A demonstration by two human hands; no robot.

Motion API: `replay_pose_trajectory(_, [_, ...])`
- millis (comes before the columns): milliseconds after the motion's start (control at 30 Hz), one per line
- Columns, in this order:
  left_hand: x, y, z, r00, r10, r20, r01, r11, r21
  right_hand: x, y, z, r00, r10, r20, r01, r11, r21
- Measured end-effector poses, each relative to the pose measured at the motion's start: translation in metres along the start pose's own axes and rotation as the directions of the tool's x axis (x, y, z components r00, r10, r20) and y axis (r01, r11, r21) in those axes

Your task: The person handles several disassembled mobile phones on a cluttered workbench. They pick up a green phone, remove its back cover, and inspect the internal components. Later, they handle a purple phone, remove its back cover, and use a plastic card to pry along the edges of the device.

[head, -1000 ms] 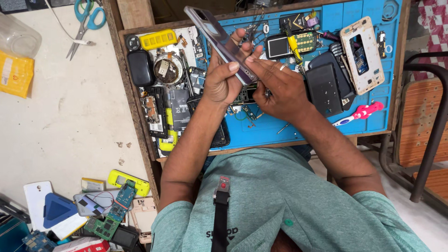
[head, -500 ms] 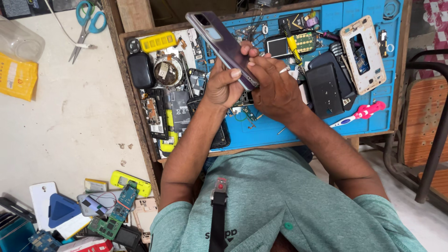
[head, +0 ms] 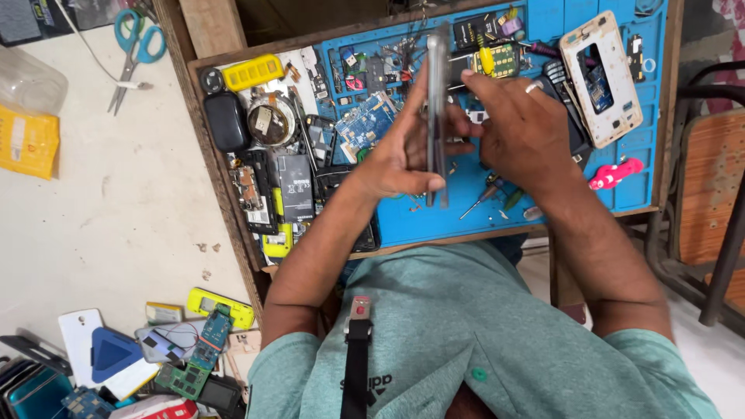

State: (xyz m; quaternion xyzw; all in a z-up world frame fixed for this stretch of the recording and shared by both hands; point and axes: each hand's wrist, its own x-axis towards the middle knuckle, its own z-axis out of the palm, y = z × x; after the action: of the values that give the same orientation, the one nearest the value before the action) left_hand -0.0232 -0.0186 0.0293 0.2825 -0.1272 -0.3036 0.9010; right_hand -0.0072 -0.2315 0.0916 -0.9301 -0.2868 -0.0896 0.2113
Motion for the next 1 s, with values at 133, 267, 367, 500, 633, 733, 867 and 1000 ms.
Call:
replay_pose_trajectory(133, [0.005,0.028,0.003,0.992,0.094,-0.087,-0.06,0.943,0.329,0.011,-0.007,-0.005,0.975,0.197,-0.099,-0.131,0.881,0.455])
replay_pose_trajectory(267, [0.006,0.036,0.025,0.919,-0.041,-0.393,0.286,0.756,0.588,0.022,-0.002,-0.024,0.976,0.216,0.005,-0.136,0.596,0.791])
replay_pose_trajectory(367, [0.015,0.036,0.037,0.925,0.379,-0.006,-0.156,0.393,0.906,0.029,-0.001,-0.028,0.986,0.16,-0.043,-0.064,0.604,0.795])
replay_pose_trajectory(500, [0.015,0.032,0.042,0.927,0.308,-0.213,0.067,0.424,0.903,0.033,0.0,-0.023,0.979,0.169,-0.112,-0.049,0.733,0.678])
replay_pose_trajectory(633, [0.012,0.021,0.038,0.912,0.36,-0.198,0.068,0.343,0.937,0.028,0.001,-0.012,0.967,0.22,-0.129,-0.061,0.69,0.721])
replay_pose_trajectory(733, [0.012,0.017,0.037,0.903,0.382,-0.196,0.077,0.306,0.949,0.027,0.001,-0.009,0.961,0.249,-0.123,-0.065,0.632,0.773])
replay_pose_trajectory(867, [0.013,0.015,0.039,0.89,0.415,-0.189,0.075,0.274,0.959,0.027,0.0,-0.008,0.957,0.263,-0.122,-0.075,0.631,0.772])
replay_pose_trajectory(1000, [0.014,0.014,0.039,0.89,0.408,-0.203,0.083,0.294,0.952,0.028,0.001,-0.005,0.953,0.26,-0.156,-0.074,0.699,0.711])
